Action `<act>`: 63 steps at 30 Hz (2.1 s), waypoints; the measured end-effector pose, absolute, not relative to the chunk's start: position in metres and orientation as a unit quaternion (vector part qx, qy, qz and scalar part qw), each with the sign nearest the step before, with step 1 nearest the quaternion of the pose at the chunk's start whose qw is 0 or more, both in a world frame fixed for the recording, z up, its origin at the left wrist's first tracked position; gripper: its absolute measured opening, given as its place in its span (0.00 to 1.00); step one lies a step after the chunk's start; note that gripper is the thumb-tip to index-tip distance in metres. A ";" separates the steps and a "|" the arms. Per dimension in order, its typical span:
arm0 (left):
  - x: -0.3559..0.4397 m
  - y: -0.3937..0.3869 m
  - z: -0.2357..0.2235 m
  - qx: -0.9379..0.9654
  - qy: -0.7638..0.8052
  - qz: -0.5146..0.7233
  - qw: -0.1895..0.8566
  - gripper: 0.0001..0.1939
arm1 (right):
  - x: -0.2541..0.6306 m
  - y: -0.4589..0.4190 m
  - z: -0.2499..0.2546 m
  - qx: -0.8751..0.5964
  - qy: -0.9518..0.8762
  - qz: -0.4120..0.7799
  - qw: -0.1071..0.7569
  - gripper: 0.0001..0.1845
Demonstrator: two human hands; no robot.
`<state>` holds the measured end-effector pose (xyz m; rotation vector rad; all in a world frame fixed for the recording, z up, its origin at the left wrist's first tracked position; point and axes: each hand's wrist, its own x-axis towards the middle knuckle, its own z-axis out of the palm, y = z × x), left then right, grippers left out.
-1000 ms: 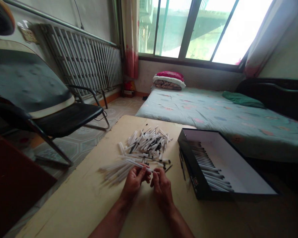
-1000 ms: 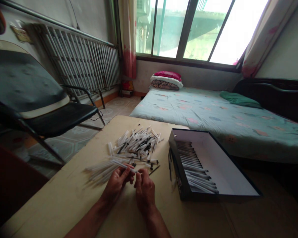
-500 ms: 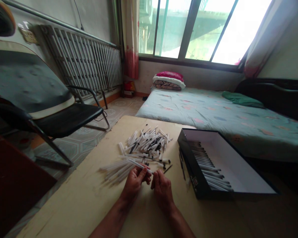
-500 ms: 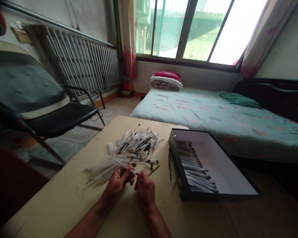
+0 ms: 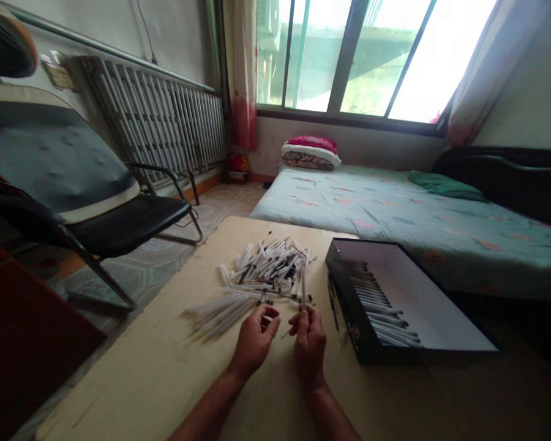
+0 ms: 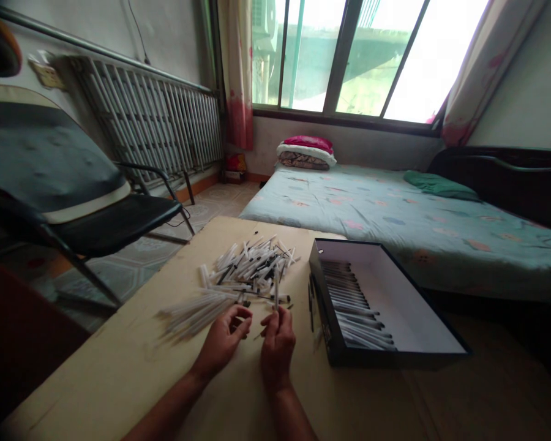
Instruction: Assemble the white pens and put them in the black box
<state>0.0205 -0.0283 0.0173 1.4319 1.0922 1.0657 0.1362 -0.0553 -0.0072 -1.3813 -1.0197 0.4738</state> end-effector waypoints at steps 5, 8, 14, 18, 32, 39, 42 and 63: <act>0.037 -0.020 0.033 0.760 0.435 0.350 0.332 0.07 | 0.147 -0.048 -0.013 -0.553 -0.272 0.283 0.735 0.14; 0.053 -0.003 0.031 0.831 0.413 0.300 0.223 0.10 | 0.148 -0.046 -0.016 -0.542 -0.249 0.299 0.745 0.14; 0.073 0.014 0.017 0.869 0.418 0.223 0.143 0.10 | 0.146 -0.046 -0.016 -0.546 -0.273 0.297 0.734 0.14; 0.069 0.014 0.014 0.857 0.425 0.251 0.150 0.09 | 0.146 -0.047 -0.015 -0.539 -0.278 0.308 0.733 0.09; -0.014 0.004 0.023 0.255 0.366 0.610 0.654 0.18 | 0.118 -0.071 0.004 -0.587 -0.654 0.079 0.471 0.11; -0.008 0.003 0.019 0.254 0.363 0.606 0.661 0.16 | 0.119 -0.070 0.004 -0.593 -0.672 0.084 0.436 0.09; -0.006 0.002 0.018 0.270 0.374 0.598 0.656 0.17 | 0.119 -0.070 0.003 -0.603 -0.667 0.087 0.430 0.10; 0.015 -0.009 0.013 0.333 0.335 0.582 0.662 0.12 | 0.109 -0.070 -0.003 -0.619 -0.658 0.143 0.405 0.15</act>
